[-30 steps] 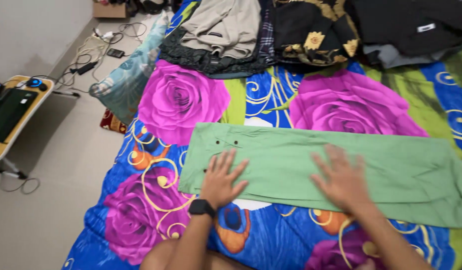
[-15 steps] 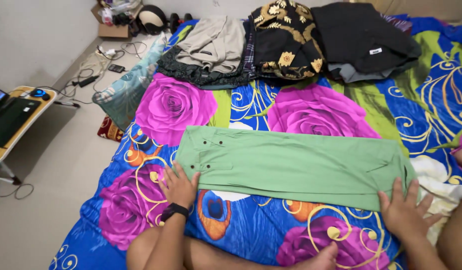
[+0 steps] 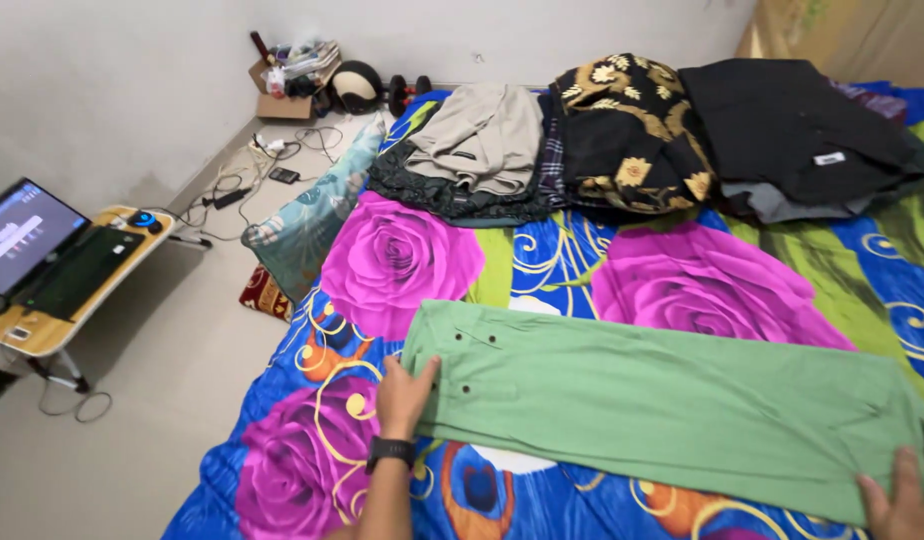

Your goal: Fold a green collared shirt on a bed.

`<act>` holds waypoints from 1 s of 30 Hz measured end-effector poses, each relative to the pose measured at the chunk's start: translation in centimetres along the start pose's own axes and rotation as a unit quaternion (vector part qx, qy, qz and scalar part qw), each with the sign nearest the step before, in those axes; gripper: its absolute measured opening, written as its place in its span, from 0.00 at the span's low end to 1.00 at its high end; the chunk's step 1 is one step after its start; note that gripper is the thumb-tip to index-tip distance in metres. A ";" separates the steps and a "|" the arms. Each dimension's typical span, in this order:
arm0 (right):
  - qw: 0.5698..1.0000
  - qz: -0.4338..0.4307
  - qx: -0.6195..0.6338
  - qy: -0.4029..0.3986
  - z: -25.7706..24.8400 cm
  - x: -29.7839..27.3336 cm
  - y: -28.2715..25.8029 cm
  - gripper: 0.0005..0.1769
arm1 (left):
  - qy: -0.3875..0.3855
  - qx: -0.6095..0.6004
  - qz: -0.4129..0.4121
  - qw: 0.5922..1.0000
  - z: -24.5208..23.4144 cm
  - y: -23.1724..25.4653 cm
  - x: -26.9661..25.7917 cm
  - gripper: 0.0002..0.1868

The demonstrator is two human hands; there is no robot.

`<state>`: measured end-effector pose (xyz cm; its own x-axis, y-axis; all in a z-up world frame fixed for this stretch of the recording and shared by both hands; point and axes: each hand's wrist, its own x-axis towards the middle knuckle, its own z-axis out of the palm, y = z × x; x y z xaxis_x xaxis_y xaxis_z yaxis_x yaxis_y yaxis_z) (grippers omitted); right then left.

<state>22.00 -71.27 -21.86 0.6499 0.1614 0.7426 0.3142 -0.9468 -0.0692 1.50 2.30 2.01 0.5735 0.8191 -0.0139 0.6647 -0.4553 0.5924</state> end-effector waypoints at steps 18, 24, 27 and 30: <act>0.834 0.029 0.378 -0.400 -8.0 20.9 -59.6 0.18 | -0.038 -0.016 0.087 0.995 -1.8 2.3 0.0 0.35; 0.823 0.056 0.352 -0.441 -6.4 19.2 -62.2 0.27 | -0.045 -0.077 0.059 0.994 -0.1 0.8 1.1 0.35; 0.822 0.048 0.378 -0.423 -5.3 18.5 -61.7 0.30 | 0.008 -0.079 0.091 0.993 -0.1 1.2 0.7 0.32; 0.783 0.110 0.402 -0.463 -4.8 18.8 -61.2 0.31 | 0.004 -0.109 0.122 0.986 -1.0 2.3 0.4 0.29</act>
<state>11.70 -11.57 -0.44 0.8556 0.5033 -0.1207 0.2162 -0.5595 -0.8001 2.73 1.91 4.18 0.6995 0.6973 0.1562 0.3875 -0.5539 0.7369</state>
